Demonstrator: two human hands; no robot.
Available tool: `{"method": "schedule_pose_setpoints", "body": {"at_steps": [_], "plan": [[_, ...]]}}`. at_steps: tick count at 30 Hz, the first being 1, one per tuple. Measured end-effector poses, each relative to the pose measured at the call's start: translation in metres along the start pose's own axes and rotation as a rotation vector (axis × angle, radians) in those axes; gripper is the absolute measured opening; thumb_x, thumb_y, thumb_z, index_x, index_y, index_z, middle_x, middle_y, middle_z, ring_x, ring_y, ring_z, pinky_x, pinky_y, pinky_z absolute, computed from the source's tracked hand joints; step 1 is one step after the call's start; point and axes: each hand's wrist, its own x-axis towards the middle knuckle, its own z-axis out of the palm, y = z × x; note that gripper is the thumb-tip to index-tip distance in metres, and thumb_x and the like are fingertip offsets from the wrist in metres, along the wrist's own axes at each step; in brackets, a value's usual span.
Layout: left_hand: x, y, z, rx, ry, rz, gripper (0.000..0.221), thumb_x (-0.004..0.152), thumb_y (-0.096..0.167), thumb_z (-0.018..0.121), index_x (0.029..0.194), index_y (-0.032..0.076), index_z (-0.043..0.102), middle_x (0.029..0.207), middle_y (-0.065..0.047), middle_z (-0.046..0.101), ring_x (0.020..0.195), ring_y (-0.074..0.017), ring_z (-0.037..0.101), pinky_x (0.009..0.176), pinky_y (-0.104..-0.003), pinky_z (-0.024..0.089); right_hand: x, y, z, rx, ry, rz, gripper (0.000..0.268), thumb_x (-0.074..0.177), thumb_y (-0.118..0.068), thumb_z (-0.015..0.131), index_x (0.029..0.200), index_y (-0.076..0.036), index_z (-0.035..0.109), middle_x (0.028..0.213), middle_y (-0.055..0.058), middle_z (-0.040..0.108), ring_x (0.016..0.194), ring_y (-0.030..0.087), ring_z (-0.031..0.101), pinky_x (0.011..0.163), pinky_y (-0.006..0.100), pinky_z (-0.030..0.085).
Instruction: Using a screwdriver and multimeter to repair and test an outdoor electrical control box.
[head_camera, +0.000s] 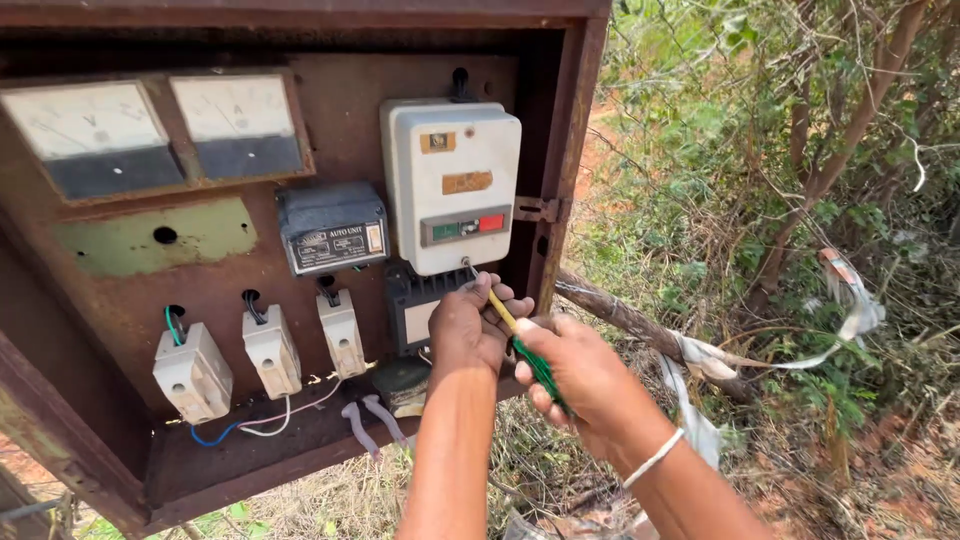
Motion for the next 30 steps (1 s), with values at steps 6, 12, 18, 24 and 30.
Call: {"method": "schedule_pose_setpoints", "body": {"at_steps": [6,12,18,24,30], "plan": [[-0.019,0.006,0.016,0.038,0.044,0.031,0.017,0.099,0.013,0.059,0.097,-0.003,0.063,0.078,-0.015,0.064,0.066,-0.0335,0.069,0.074,-0.053,0.065,-0.035,0.004,0.020,-1.222,0.432,-0.820,0.021,0.097,-0.025,0.060,0.104,-0.005,0.061,0.073,0.013,0.062,0.056,0.036,0.061,0.055,0.051,0.051],[-0.031,0.011,0.024,0.070,0.026,0.039,0.017,0.099,0.016,0.060,0.096,0.000,0.062,0.078,-0.013,0.065,0.065,-0.0324,0.071,0.065,-0.049,0.062,-0.026,0.003,0.026,-1.050,0.313,-0.518,0.021,0.104,-0.028,0.056,0.097,-0.010,0.062,0.066,0.009,0.060,0.054,0.030,0.058,0.056,0.049,0.049],[0.008,-0.001,0.007,0.018,0.024,0.021,0.014,0.098,0.013,0.062,0.095,-0.001,0.063,0.077,-0.013,0.063,0.057,-0.0313,0.064,0.065,-0.052,0.065,-0.022,-0.005,0.025,-0.495,0.220,-0.257,0.017,0.099,-0.028,0.060,0.095,-0.012,0.063,0.067,0.000,0.061,0.052,0.013,0.052,0.050,0.040,0.045],[-0.007,0.010,0.018,0.062,0.049,-0.018,0.016,0.100,0.015,0.060,0.094,0.001,0.061,0.076,-0.012,0.062,0.060,-0.0310,0.068,0.068,-0.051,0.063,-0.028,0.008,0.031,-1.482,0.465,-0.714,0.025,0.107,-0.029,0.054,0.093,-0.009,0.057,0.066,0.004,0.057,0.045,0.021,0.048,0.047,0.042,0.044],[-0.005,0.011,0.015,0.072,0.007,0.010,0.017,0.100,0.016,0.060,0.092,0.002,0.062,0.073,-0.009,0.061,0.055,-0.0259,0.064,0.064,-0.049,0.065,-0.022,-0.011,0.032,-0.068,0.098,0.012,0.020,0.102,-0.030,0.055,0.098,-0.011,0.061,0.064,0.000,0.054,0.043,0.009,0.041,0.037,0.026,0.030]]}}
